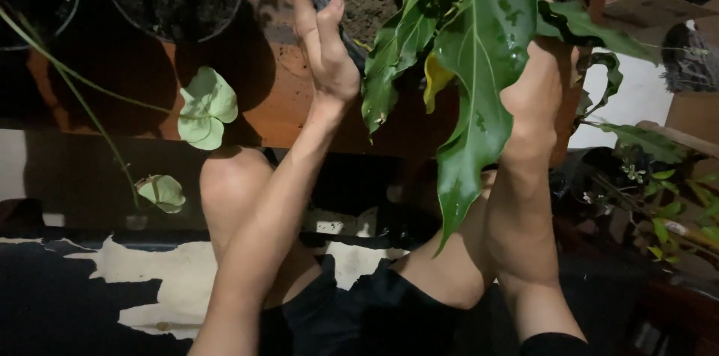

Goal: A person is inspecting a plant, removing old moss and soil from its roots, and then placing it into a new plastic pot.

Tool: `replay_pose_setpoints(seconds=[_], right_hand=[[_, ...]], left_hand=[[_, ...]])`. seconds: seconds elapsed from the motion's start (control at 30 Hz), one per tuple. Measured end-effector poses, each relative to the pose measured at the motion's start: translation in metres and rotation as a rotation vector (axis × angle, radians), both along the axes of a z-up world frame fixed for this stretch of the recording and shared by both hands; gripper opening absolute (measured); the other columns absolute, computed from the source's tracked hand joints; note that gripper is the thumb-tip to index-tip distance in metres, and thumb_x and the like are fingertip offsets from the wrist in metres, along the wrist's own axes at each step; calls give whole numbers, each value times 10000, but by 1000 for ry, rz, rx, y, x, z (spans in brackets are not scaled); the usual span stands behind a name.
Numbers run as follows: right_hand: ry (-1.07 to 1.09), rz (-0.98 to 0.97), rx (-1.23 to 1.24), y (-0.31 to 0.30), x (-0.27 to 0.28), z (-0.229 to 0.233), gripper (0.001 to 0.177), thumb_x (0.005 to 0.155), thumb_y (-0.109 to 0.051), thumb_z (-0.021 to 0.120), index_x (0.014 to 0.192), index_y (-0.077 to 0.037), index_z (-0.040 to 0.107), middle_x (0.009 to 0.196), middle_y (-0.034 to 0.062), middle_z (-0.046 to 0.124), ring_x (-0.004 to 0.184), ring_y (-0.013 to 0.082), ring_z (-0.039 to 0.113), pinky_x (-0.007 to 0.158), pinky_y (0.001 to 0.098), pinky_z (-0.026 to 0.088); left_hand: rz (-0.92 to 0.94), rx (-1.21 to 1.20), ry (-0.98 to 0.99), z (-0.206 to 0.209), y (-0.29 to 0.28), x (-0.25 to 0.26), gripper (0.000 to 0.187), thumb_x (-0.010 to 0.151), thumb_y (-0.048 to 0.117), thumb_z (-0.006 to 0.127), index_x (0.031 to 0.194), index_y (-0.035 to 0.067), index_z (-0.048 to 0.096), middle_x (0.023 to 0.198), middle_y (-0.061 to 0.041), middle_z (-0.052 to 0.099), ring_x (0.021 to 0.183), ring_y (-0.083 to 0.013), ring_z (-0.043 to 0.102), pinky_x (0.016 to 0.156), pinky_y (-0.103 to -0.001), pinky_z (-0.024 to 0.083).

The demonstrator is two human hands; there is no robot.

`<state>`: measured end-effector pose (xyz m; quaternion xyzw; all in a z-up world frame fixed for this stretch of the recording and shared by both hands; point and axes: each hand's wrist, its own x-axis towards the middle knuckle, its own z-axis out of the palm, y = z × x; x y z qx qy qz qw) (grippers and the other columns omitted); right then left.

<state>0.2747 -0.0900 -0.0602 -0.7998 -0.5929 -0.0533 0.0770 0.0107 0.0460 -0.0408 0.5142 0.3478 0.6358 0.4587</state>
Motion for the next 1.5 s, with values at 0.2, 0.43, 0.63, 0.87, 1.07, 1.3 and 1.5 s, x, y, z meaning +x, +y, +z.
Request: replay_pose_setpoints(seconds=[0.2,0.43,0.63,0.87,1.07,1.3,1.5], right_hand=[[89,-134,-237,9,-7,27,507,580,202,739,1054,26,769,995,194,755,965,430,679,720,427,633],[370,-259,-320,12,-51,102,144,854,109,553,815,-18,606,753,115,605,637,264,578,527,386,466],[2,-68,-174,-29,-4,125,172,1032,-94,798,1011,32,683,956,168,643,847,298,605,648,441,482],[31,-107,-26,-44,38,117,119,976,-118,951,1029,-38,881,948,130,814,848,239,754,739,408,526],[60,-152,-49,-50,24,132,131,1103,-94,856,1197,-3,865,936,108,793,736,187,684,570,379,507],[381,108,53,-18,-99,161,138,1070,26,768,1183,102,795,1072,223,781,883,283,723,729,363,563],[250,-332,-130,7,-108,99,514,1020,-221,637,628,-150,312,612,-7,358,573,156,283,499,373,243]], left_hand=[[8,-30,-14,-14,1,2,402,1002,211,448,1391,206,548,1435,-1,576,1373,-173,522,1199,-401,432],[7,-101,-18,-34,0,2,448,1054,225,448,1499,223,505,1555,18,529,1320,-140,533,1044,-334,458],[25,-73,-65,-79,5,6,446,1126,191,472,1571,208,470,1643,15,457,1540,-147,416,1249,-350,362],[79,-176,-89,-98,9,-1,570,1131,150,509,1672,117,334,1741,-55,342,1657,-148,274,1419,-339,199],[-21,-116,-289,-101,8,-4,558,1177,146,527,1701,163,334,1782,-39,313,1706,-171,259,1457,-369,227],[12,-69,-131,-97,-2,4,485,1234,359,413,1710,352,318,1824,107,147,1724,-150,228,1322,-470,488],[-20,-215,-188,-80,-5,9,570,1146,328,488,1683,230,325,1794,23,225,1686,-197,254,1306,-514,478]])
